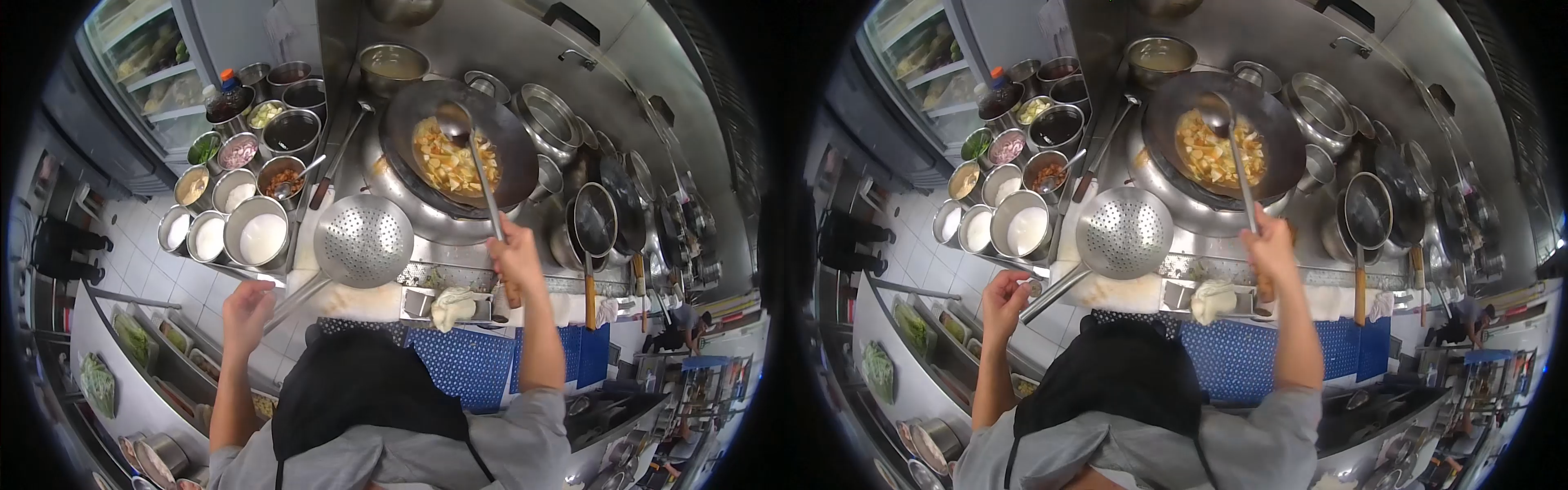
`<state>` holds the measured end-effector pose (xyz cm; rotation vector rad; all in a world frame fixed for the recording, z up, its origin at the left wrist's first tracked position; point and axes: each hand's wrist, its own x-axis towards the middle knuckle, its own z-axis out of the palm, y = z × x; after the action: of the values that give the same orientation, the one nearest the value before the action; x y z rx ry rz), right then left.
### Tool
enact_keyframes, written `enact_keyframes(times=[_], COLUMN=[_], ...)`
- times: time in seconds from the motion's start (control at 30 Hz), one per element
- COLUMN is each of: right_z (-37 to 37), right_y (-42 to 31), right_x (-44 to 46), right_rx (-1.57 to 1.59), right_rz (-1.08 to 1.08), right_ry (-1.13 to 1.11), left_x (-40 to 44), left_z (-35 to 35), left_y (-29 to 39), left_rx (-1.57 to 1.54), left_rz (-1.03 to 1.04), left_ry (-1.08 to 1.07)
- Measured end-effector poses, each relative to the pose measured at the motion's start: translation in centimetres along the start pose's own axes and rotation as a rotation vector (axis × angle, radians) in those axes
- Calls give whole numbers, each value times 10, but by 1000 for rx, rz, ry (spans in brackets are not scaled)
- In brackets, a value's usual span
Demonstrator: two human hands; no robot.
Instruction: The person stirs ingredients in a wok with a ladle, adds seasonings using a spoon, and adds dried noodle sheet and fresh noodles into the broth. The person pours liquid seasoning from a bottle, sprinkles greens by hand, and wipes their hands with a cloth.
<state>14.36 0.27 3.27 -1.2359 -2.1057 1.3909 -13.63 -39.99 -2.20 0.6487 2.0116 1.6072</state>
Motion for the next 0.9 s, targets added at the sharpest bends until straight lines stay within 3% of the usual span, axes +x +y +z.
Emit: enact_keyframes(times=[0.07, 0.13, 0.17, 0.23, 0.3, 0.33, 0.37, 0.5, 0.53, 0.57, 0.67, 0.73, 0.8, 0.9], right_z=[-36, -42, -48, -48, -35, -34, -42, -47, -30, -14, -3, 15, 26, 45], right_y=[11, 28, 63, 112, 89, 49, 44, 103, 96, 90, 124, 133, 133, 123], right_x=[15, 27, 50, 84, 73, 46, 38, 24, 6, -6, -5, -13, -25, -41], right_rx=[31, -298, -588, -804, -464, -170, -118, -578, -710, -707, -338, -324, -456, -250], right_rz=[100, -21, -338, -747, -425, -25, 39, -336, -336, -240, -395, -301, -154, -245], right_ry=[-124, -76, 33, 198, 97, -56, -85, 120, 198, 231, 268, 301, 336, 425], left_x=[4, 2, -1, 0, 7, 11, 18, 91, 118, 138, 203, 242, 276, 331], left_z=[7, 18, 20, 26, 17, 5, -9, -72, -92, -106, -146, -161, -167, -175], left_y=[-8, -3, 1, 7, 16, 21, 18, -13, -35, -37, -44, -48, -53, -65], left_rx=[62, 89, 142, 132, 235, 292, 269, 247, 230, 263, 410, 506, 613, 796], left_rz=[35, 98, 81, 98, 146, 170, 162, 221, 281, 277, 261, 334, 328, 319], left_ry=[-10, 21, 32, 60, 89, 94, 160, 396, 469, 563, 650, 667, 581, 441])
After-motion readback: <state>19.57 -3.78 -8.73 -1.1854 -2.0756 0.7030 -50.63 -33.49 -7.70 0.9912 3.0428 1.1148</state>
